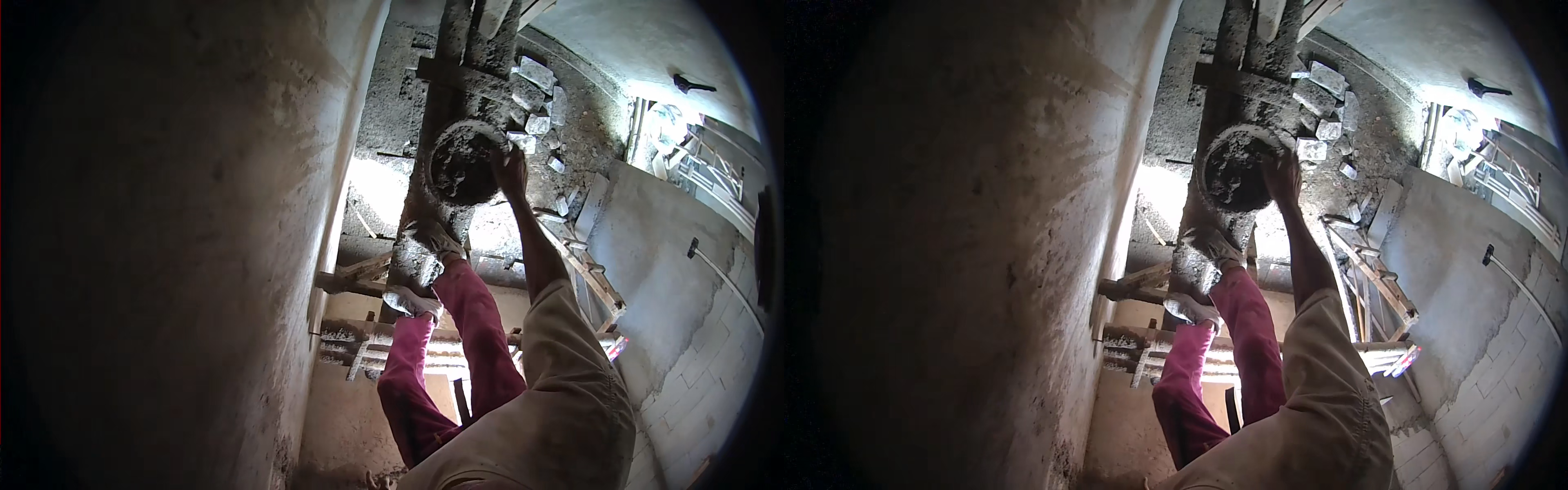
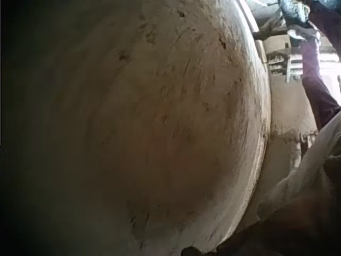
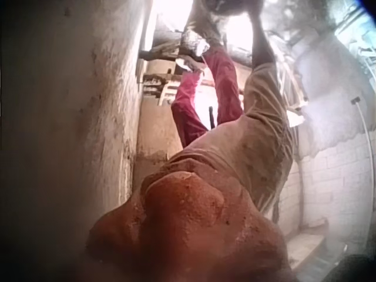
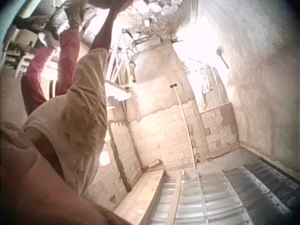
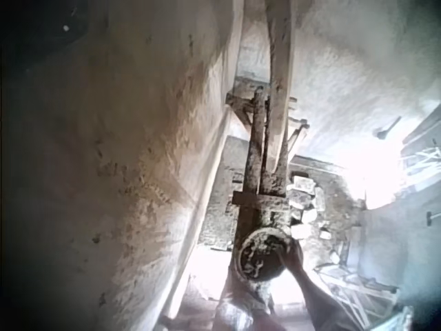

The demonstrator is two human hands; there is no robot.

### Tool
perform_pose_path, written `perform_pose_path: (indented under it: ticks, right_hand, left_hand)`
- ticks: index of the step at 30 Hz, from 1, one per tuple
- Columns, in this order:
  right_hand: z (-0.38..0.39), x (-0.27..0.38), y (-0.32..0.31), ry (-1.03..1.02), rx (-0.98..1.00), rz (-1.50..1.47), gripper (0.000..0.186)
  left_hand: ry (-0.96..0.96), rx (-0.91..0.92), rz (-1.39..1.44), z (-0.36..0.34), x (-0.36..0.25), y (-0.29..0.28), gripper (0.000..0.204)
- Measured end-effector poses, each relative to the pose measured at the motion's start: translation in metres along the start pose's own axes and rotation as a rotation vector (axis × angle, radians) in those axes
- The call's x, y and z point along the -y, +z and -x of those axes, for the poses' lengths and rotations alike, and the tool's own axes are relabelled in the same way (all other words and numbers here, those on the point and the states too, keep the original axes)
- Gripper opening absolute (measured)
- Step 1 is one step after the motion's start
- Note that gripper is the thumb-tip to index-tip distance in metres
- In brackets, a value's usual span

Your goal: The person applies mortar onto a wall using a trowel, mixes mortar in a bucket, applies additional mortar to the wall, and levels the plastered surface using a wooden straightedge.

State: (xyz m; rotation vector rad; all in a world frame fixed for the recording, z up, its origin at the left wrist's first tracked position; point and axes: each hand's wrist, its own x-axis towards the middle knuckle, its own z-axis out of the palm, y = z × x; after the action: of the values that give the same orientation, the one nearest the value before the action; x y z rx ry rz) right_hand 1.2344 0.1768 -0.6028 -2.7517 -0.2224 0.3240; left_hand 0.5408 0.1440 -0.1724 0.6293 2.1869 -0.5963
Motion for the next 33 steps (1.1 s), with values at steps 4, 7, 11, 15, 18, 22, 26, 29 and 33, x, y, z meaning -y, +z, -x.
perform_pose_path:
  ticks: [4, 7, 11, 15, 18, 22, 26, 29, 33]
  right_hand:
    - [0.076, -0.006, -0.021, -0.243, 0.488, -0.115, 0.048]
    - [0.085, 0.029, -0.046, -0.138, 0.595, -0.166, 0.047]
    - [0.141, 0.001, -0.077, 0.008, 0.494, -0.335, 0.049]
    - [0.181, 0.01, -0.182, 0.115, 0.457, -0.294, 0.057]
    - [0.25, -0.003, -0.213, 0.298, 0.274, -0.445, 0.055]
    - [0.344, 0.002, -0.27, 0.583, 0.11, -0.771, 0.049]
    - [0.402, -0.041, -0.309, 0.854, -0.09, -0.801, 0.055]
    - [0.457, -0.033, -0.359, 0.952, -0.213, -0.846, 0.057]
    - [0.509, -0.079, -0.375, 1.144, -0.346, -0.849, 0.058]
  left_hand:
    - [0.06, 0.018, 0.019, 0.022, -0.005, -0.037, 0.074]
    - [0.2, 0.014, 0.233, 0.046, -0.017, -0.061, 0.075]
    - [0.67, -0.038, 0.032, 0.052, -0.016, -0.094, 0.069]
    - [1.036, -0.104, -0.213, 0.097, -0.093, -0.116, 0.056]
    - [1.519, -0.385, -0.602, 0.126, -0.154, -0.158, 0.046]
    - [2.012, -0.528, -0.733, 0.146, -0.202, -0.23, 0.037]
    - [2.214, -0.496, -0.919, 0.11, -0.218, -0.272, 0.034]
    - [2.269, -0.455, -1.11, 0.122, -0.204, -0.284, 0.03]
    - [2.3, -0.439, -1.091, 0.125, -0.201, -0.283, 0.027]
